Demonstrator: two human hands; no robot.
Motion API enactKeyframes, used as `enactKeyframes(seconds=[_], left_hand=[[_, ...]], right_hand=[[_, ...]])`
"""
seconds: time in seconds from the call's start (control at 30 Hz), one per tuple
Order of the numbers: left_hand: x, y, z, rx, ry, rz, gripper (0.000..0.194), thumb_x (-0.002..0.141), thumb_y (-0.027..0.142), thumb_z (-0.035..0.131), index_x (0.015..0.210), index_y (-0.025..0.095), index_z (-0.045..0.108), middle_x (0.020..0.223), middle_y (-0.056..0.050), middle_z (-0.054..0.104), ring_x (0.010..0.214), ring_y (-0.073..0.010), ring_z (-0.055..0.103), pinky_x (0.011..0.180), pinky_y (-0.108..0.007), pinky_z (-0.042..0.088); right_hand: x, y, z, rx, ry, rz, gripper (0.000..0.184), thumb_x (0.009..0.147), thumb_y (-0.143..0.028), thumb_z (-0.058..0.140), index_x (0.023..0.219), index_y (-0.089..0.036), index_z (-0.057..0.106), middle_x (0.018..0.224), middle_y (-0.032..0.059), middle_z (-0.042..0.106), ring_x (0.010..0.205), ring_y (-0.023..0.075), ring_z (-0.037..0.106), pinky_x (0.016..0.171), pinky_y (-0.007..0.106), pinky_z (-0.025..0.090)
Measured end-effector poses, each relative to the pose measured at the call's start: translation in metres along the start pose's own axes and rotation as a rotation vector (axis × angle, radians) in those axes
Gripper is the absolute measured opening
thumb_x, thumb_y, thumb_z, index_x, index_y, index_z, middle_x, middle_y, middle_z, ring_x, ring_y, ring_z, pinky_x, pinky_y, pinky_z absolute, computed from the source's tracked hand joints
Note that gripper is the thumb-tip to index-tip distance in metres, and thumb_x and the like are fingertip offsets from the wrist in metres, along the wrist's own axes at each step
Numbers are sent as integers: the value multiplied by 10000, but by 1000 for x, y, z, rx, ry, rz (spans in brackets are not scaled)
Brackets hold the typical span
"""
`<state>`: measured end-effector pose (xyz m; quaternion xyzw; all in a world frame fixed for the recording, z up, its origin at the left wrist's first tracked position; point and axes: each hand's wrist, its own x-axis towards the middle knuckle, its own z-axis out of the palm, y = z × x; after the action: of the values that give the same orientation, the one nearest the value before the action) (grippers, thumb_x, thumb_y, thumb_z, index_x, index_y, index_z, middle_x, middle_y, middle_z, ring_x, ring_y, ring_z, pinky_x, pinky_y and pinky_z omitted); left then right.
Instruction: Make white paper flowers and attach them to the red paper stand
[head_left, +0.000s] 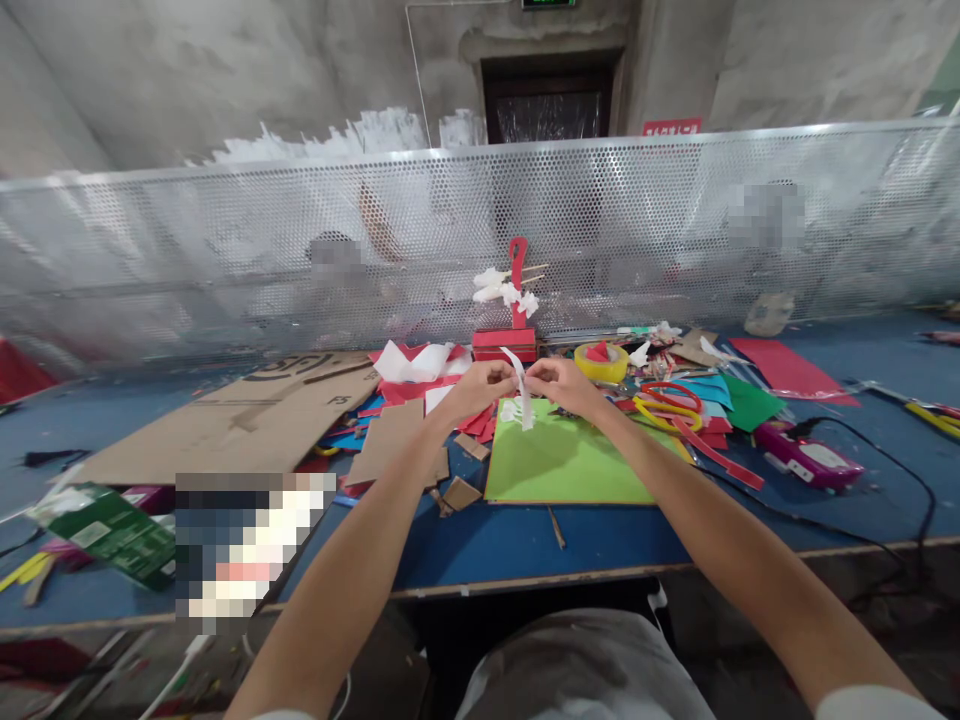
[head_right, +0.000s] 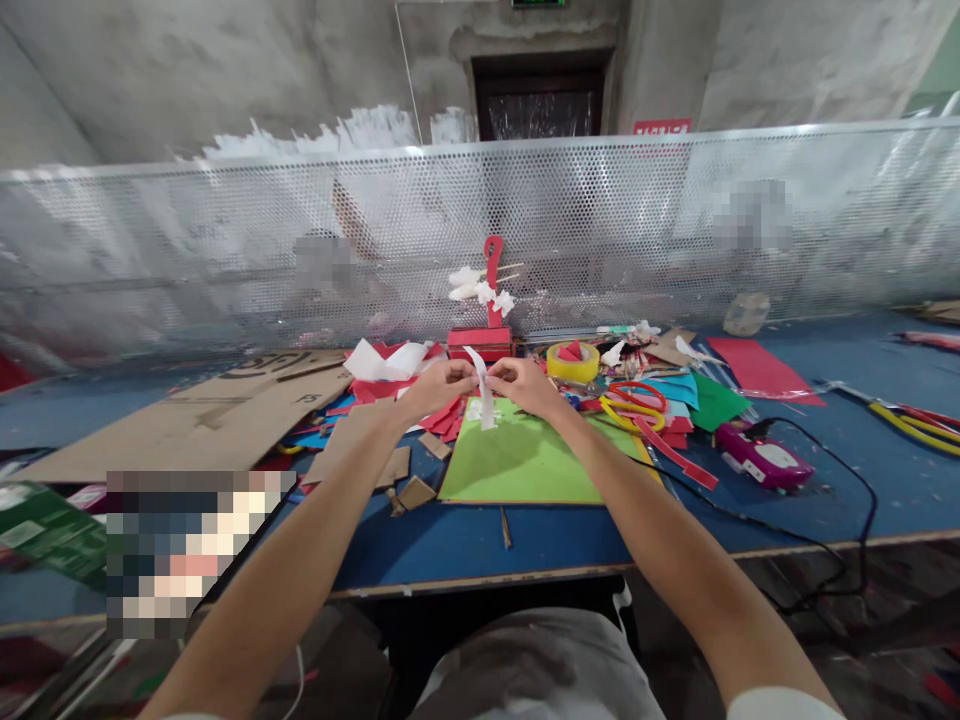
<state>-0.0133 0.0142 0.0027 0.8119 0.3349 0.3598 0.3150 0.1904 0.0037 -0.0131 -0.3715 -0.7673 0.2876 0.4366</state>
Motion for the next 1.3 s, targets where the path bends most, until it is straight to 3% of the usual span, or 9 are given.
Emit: enactKeyframes(seconds=[0.77, 1.3], left_hand=[[0, -2, 1, 66, 38, 51, 254, 791, 370, 639, 796, 116, 655, 707, -27, 638, 617, -107, 533, 594, -225, 417], [1, -1, 4, 1, 29, 16, 194, 816, 314, 613, 796, 122, 631, 710, -20, 637, 622, -100, 563, 614, -225, 449]], right_hand=[[0, 4, 1, -15, 2, -23, 331, 778, -465, 680, 856, -147, 735, 812, 71, 731, 722, 182, 650, 662, 269, 487], [-1, 0, 0, -35, 27, -37, 238, 800, -370, 639, 794, -154, 739, 744, 54, 721, 657, 165, 632, 598, 250, 454]])
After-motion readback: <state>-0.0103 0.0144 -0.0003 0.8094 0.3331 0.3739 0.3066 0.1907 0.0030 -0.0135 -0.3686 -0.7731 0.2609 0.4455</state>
